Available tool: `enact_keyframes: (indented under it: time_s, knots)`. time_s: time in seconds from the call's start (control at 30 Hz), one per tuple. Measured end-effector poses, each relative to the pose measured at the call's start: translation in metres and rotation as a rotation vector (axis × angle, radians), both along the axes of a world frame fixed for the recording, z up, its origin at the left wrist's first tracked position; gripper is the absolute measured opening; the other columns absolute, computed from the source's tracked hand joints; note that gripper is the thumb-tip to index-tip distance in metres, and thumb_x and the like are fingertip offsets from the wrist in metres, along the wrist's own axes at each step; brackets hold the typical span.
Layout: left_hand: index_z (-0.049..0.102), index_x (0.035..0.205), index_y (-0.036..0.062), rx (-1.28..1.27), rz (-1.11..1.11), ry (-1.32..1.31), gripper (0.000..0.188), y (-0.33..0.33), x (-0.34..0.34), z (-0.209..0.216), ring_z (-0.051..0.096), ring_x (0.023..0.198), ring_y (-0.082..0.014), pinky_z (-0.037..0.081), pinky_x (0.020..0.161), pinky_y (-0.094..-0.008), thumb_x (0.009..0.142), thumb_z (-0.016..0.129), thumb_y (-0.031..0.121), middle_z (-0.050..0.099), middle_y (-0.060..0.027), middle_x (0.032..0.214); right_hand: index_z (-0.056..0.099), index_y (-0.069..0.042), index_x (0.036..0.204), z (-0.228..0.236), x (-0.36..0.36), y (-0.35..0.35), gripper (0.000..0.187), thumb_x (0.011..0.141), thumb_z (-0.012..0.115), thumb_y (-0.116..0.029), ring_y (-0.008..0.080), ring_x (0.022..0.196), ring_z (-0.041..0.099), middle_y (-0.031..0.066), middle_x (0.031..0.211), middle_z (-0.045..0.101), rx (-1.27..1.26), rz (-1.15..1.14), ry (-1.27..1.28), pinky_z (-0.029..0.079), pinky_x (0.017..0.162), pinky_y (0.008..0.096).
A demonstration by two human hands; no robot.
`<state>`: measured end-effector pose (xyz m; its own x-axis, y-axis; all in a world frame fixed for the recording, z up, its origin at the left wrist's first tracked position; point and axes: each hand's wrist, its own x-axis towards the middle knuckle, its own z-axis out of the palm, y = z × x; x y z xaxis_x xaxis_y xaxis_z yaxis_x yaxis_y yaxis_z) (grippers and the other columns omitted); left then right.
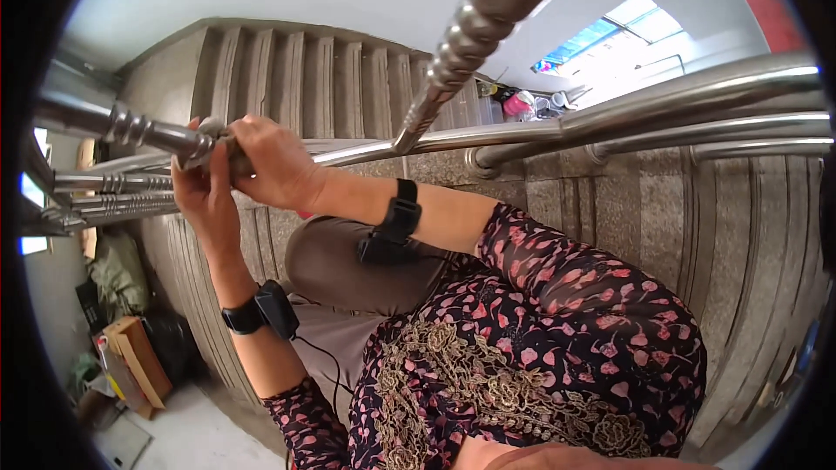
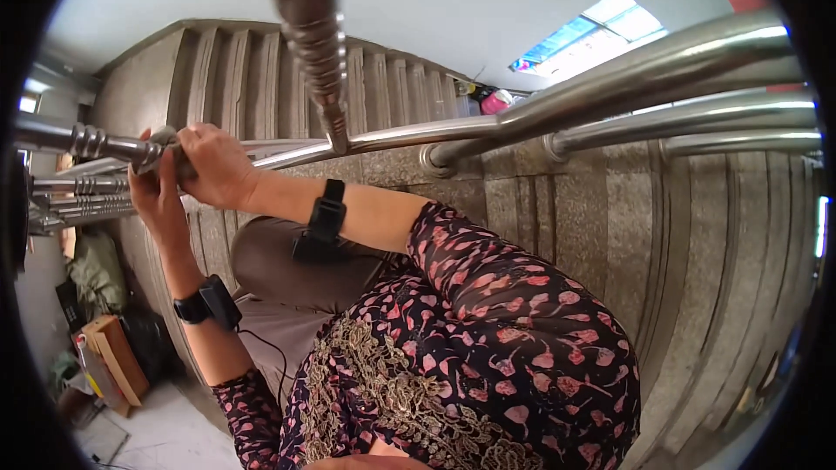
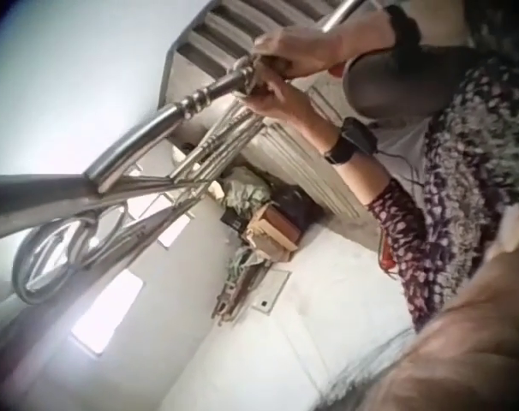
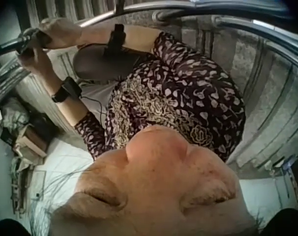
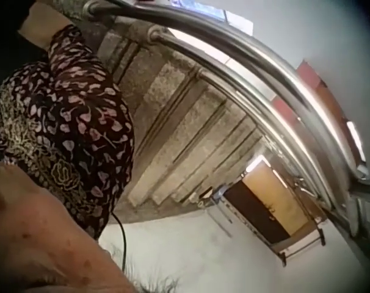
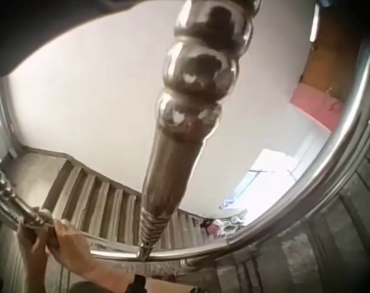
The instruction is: Cleaning a metal staircase railing using a cloth.
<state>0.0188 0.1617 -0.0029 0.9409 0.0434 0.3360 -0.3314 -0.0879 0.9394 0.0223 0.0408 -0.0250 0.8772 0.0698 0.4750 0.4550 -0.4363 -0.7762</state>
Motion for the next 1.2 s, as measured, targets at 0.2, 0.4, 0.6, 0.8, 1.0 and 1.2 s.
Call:
enact_keyframes:
  time_s: [0.2, 0.4, 0.6, 0.8, 1.0, 1.2]
  knots:
    - [0.050, 0.131, 0.0008, 0.062, 0.042, -0.043, 0.039, -0.001, -0.002, -0.001, 0.057, 0.101, -0.0127, 0.047, 0.089, -0.0263, 0.094, 0.060, 0.006, 0.060, -0.0069, 0.115, 0.051, 0.002, 0.095, 0.005, -0.004, 0.002, 0.038, 0.070, 0.071, -0.018, 0.0374, 0.092, 0.059, 0.0198, 0.094, 0.057, 0.008, 0.001, 0.060, 0.050, 0.079, 0.0448]
    - [0.050, 0.131, 0.0023, -0.068, -0.021, 0.072, 0.038, 0.005, -0.002, -0.003, 0.056, 0.103, -0.0139, 0.045, 0.092, -0.0272, 0.095, 0.058, 0.009, 0.059, -0.0078, 0.116, 0.054, 0.001, 0.094, -0.004, -0.001, -0.003, 0.037, 0.069, 0.071, -0.021, 0.0351, 0.093, 0.060, 0.0181, 0.093, 0.058, -0.015, 0.045, 0.116, 0.051, 0.080, 0.0431]
    - [0.050, 0.131, 0.0025, -0.044, -0.016, 0.063, 0.038, 0.005, 0.000, -0.004, 0.055, 0.103, -0.0137, 0.045, 0.092, -0.0270, 0.095, 0.059, 0.010, 0.058, -0.0074, 0.116, 0.055, 0.000, 0.096, -0.006, 0.001, -0.003, 0.037, 0.069, 0.071, -0.020, 0.0349, 0.094, 0.060, 0.0177, 0.095, 0.059, -0.025, 0.064, 0.146, 0.051, 0.081, 0.0431]
    - [0.051, 0.130, 0.0021, -0.042, -0.030, 0.065, 0.037, 0.003, -0.002, -0.004, 0.055, 0.103, -0.0132, 0.045, 0.092, -0.0266, 0.095, 0.059, 0.011, 0.058, -0.0070, 0.116, 0.055, 0.001, 0.097, -0.006, 0.000, -0.005, 0.038, 0.069, 0.072, -0.020, 0.0347, 0.095, 0.060, 0.0176, 0.096, 0.059, -0.038, 0.066, 0.172, 0.051, 0.082, 0.0429]
    - [0.051, 0.130, 0.0023, -0.062, -0.033, 0.075, 0.037, 0.005, -0.002, -0.005, 0.055, 0.102, -0.0130, 0.045, 0.092, -0.0266, 0.095, 0.060, 0.011, 0.059, -0.0067, 0.115, 0.054, 0.001, 0.097, -0.005, 0.000, -0.006, 0.040, 0.068, 0.073, -0.020, 0.0354, 0.095, 0.061, 0.0177, 0.097, 0.059, -0.060, 0.079, 0.193, 0.051, 0.082, 0.0426]
    - [0.051, 0.130, 0.0034, -0.052, -0.034, 0.093, 0.038, 0.006, -0.001, -0.008, 0.055, 0.103, -0.0133, 0.045, 0.093, -0.0271, 0.095, 0.060, 0.011, 0.059, -0.0069, 0.116, 0.053, 0.002, 0.096, -0.007, 0.001, -0.006, 0.041, 0.068, 0.074, -0.019, 0.0364, 0.095, 0.061, 0.0183, 0.098, 0.059, -0.077, 0.083, 0.193, 0.051, 0.082, 0.0429]
